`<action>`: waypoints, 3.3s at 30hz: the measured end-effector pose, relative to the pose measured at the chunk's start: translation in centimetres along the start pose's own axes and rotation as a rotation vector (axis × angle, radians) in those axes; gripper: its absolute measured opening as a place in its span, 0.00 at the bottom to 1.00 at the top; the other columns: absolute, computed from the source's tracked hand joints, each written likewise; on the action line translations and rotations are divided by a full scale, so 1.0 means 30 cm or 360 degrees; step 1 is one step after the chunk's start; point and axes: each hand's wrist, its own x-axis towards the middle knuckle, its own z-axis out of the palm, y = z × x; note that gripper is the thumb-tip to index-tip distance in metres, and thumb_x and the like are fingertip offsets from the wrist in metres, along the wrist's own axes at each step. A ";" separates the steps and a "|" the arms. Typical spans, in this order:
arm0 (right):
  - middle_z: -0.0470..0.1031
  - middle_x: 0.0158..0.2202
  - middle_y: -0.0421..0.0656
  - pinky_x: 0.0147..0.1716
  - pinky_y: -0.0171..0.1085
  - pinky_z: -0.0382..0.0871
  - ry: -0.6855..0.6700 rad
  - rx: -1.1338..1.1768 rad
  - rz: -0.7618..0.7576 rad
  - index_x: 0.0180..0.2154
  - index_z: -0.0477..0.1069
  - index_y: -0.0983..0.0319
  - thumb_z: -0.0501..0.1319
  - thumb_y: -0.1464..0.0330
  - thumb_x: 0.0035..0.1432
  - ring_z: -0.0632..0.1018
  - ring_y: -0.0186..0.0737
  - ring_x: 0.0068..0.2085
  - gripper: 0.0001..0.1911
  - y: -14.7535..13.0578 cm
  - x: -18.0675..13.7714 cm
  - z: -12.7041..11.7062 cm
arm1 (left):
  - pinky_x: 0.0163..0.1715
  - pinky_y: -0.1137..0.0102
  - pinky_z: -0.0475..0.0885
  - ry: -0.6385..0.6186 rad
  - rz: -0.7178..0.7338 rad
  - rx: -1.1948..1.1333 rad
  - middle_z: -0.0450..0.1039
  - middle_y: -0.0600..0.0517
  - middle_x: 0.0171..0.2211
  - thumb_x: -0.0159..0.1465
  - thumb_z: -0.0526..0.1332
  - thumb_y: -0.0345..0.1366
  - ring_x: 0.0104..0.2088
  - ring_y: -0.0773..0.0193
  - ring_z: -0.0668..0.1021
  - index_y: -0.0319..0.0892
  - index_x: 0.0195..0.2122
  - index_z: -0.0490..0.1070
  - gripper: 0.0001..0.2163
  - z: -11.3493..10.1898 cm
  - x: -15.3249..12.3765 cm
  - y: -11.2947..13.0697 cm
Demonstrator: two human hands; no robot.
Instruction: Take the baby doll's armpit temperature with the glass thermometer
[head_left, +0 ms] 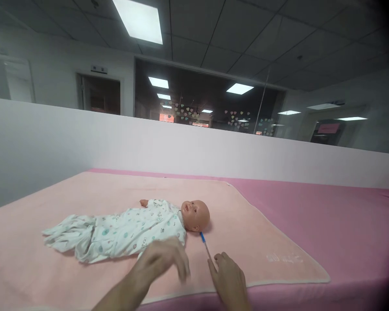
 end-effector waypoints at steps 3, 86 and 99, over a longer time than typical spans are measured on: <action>0.73 0.31 0.47 0.26 0.34 0.65 -0.0025 -0.0163 0.0079 0.28 0.72 0.62 0.48 0.71 0.58 0.77 0.43 0.33 0.15 0.006 -0.021 0.048 | 0.39 0.67 0.67 -0.0146 0.0042 -0.0178 0.72 0.51 0.26 0.63 0.47 0.46 0.32 0.61 0.74 0.43 0.24 0.72 0.20 -0.040 0.037 -0.066; 0.69 0.20 0.40 0.23 0.32 0.65 -0.0448 0.1844 -0.0478 0.23 0.70 0.66 0.60 0.59 0.48 0.70 0.30 0.22 0.15 -0.134 0.617 -0.333 | 0.38 0.67 0.62 -0.0178 0.0095 0.0788 0.75 0.51 0.31 0.56 0.58 0.42 0.36 0.58 0.72 0.46 0.28 0.75 0.09 -0.013 0.236 -0.454; 0.72 0.22 0.44 0.23 0.32 0.66 -0.0418 0.2284 0.0509 0.26 0.73 0.67 0.66 0.56 0.39 0.71 0.34 0.23 0.19 0.130 0.164 0.010 | 0.37 0.66 0.61 -0.0060 0.0273 0.1011 0.72 0.51 0.32 0.60 0.52 0.35 0.35 0.60 0.70 0.43 0.32 0.71 0.09 0.042 0.219 -0.449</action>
